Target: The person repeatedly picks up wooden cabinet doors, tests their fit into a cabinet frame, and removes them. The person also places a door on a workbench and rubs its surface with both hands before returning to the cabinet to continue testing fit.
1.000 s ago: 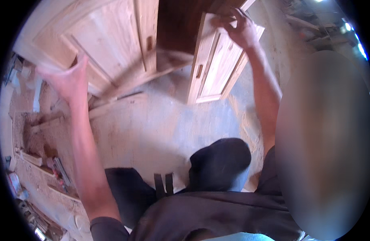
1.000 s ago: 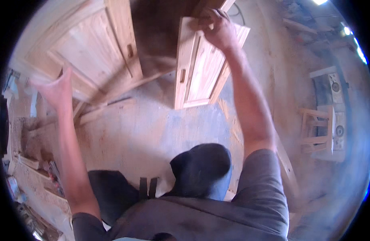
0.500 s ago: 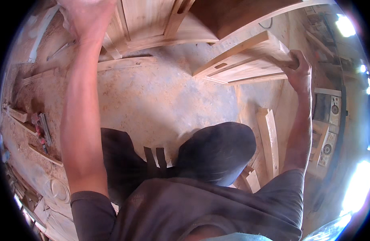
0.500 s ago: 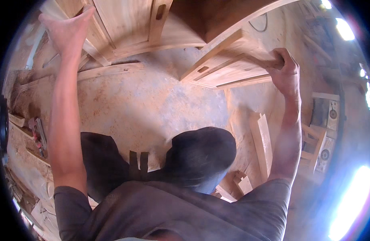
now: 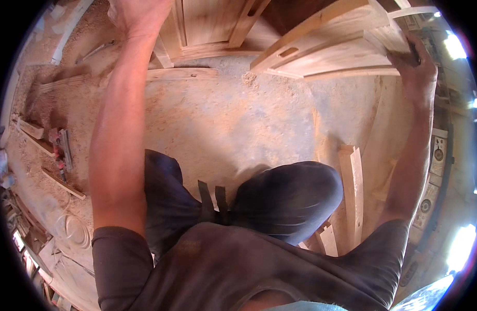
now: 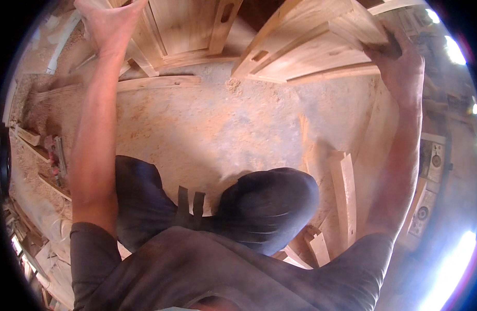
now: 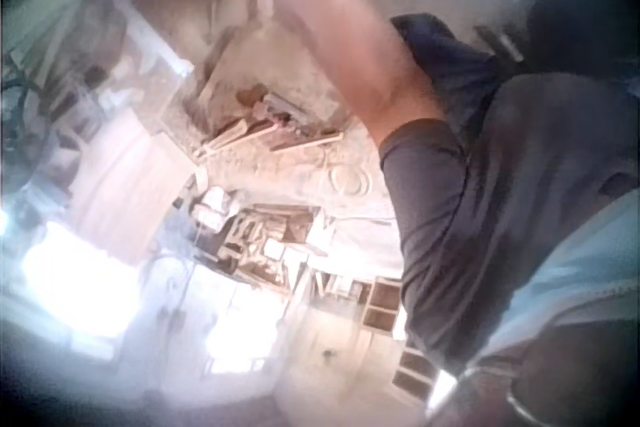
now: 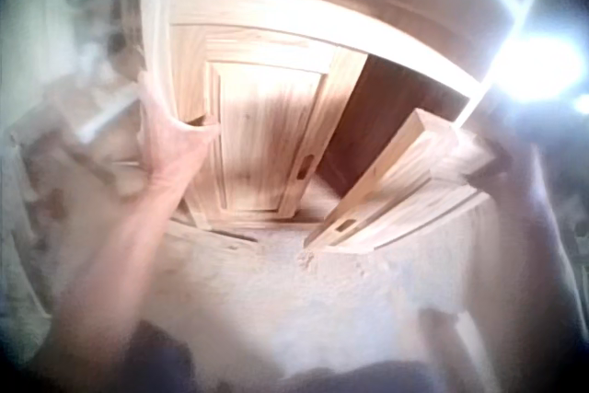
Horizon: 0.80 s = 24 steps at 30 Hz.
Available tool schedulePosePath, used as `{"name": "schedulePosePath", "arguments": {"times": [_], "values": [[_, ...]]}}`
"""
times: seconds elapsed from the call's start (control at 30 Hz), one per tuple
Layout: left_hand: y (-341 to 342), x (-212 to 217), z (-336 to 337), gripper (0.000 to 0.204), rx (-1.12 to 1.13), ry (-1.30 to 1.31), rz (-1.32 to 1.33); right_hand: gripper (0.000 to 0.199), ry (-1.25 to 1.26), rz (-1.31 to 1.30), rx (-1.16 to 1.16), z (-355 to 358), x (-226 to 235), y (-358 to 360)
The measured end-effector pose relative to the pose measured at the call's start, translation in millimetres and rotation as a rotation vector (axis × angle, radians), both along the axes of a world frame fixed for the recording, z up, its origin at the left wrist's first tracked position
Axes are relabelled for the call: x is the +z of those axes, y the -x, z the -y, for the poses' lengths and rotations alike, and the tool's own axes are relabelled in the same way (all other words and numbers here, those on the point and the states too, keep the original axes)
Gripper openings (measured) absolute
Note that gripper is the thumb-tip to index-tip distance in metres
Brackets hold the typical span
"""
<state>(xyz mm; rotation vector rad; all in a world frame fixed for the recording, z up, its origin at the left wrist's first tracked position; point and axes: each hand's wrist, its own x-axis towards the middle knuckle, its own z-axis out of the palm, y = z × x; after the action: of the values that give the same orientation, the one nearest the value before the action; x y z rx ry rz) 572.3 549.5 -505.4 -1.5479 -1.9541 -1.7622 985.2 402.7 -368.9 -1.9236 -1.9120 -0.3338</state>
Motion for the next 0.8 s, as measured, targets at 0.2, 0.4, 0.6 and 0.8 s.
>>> {"name": "schedulePosePath", "arguments": {"times": [0.2,0.4,0.6,0.8], "values": [[2.8,4.0,5.9,0.11,0.007,0.016,-0.009,0.05,-0.007,-0.006,-0.023,-20.1,2.0,26.3],[5.6,-9.6,-12.7,0.109,0.027,-0.085,-0.072,0.051,0.018,-0.013,0.046,-43.0,6.8,2.4],[11.4,-14.1,-16.0,0.108,0.033,-0.152,-0.122,0.057,-0.147,-0.113,0.328,-56.2,-11.8,17.9],[4.0,-1.5,-7.1,0.105,-0.074,-0.11,-0.044,0.07,-0.214,-0.198,0.536,-74.7,-17.5,12.4]]}}
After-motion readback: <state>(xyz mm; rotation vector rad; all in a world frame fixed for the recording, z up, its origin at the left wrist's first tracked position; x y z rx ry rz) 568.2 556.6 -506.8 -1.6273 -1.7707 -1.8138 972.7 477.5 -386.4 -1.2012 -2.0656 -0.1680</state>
